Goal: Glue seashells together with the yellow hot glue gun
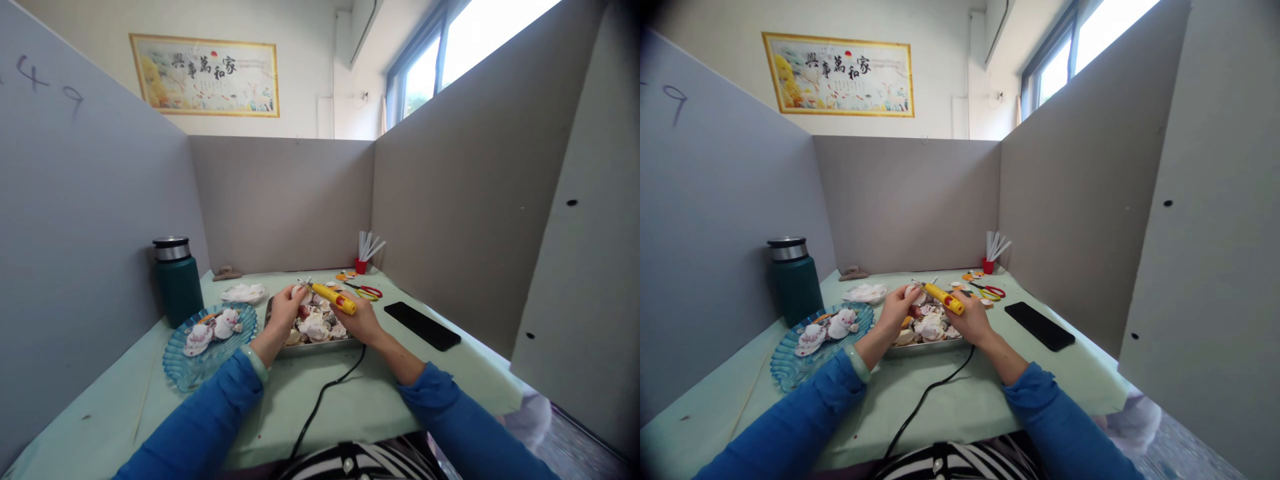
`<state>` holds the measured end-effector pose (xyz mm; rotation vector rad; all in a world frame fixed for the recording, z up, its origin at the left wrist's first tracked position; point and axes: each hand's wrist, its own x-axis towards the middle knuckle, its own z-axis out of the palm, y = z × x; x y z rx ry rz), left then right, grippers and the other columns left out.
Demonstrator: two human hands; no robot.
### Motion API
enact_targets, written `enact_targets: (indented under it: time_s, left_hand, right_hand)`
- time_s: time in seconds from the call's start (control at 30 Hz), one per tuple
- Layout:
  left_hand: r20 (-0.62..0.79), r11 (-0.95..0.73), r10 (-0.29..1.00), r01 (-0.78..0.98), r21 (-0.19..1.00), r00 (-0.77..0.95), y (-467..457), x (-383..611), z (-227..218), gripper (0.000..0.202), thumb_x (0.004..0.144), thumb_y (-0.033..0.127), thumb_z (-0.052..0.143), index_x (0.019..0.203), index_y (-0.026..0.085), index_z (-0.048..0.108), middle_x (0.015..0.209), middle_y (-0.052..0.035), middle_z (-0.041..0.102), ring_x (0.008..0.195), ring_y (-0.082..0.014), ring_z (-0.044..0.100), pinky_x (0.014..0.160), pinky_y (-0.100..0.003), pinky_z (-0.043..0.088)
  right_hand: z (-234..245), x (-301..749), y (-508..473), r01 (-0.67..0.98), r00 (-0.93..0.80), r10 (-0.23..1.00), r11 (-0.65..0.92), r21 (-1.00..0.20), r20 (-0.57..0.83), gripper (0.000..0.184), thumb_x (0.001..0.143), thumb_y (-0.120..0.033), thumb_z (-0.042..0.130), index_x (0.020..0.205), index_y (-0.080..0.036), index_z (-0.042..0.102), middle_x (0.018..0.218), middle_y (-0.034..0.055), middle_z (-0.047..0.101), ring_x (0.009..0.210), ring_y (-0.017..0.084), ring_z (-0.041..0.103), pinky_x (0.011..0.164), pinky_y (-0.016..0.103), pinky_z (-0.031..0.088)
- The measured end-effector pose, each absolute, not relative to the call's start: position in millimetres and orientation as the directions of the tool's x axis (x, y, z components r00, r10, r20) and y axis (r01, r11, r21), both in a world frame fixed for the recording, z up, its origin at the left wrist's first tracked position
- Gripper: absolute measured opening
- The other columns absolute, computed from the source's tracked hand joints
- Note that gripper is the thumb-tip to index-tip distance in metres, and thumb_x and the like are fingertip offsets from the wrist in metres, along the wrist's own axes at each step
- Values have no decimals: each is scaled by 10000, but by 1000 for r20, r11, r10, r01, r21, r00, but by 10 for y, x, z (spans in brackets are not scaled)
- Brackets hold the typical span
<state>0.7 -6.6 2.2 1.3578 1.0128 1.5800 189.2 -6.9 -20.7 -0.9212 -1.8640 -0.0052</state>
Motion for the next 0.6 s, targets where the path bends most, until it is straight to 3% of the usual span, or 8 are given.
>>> enact_targets:
  time_s: [0.6]
  left_hand:
    - [369, -373, 927, -56, 926, -64, -51, 0, -2, 394, 651, 523, 708, 698, 174, 534, 448, 64, 477, 355, -87, 475, 373, -192, 375]
  right_hand:
    - [-188, 1889, -90, 575, -198, 566, 728, -373, 800, 145, 844, -332, 538, 798, -209, 601, 638, 5, 618, 539, 145, 538, 540, 240, 398]
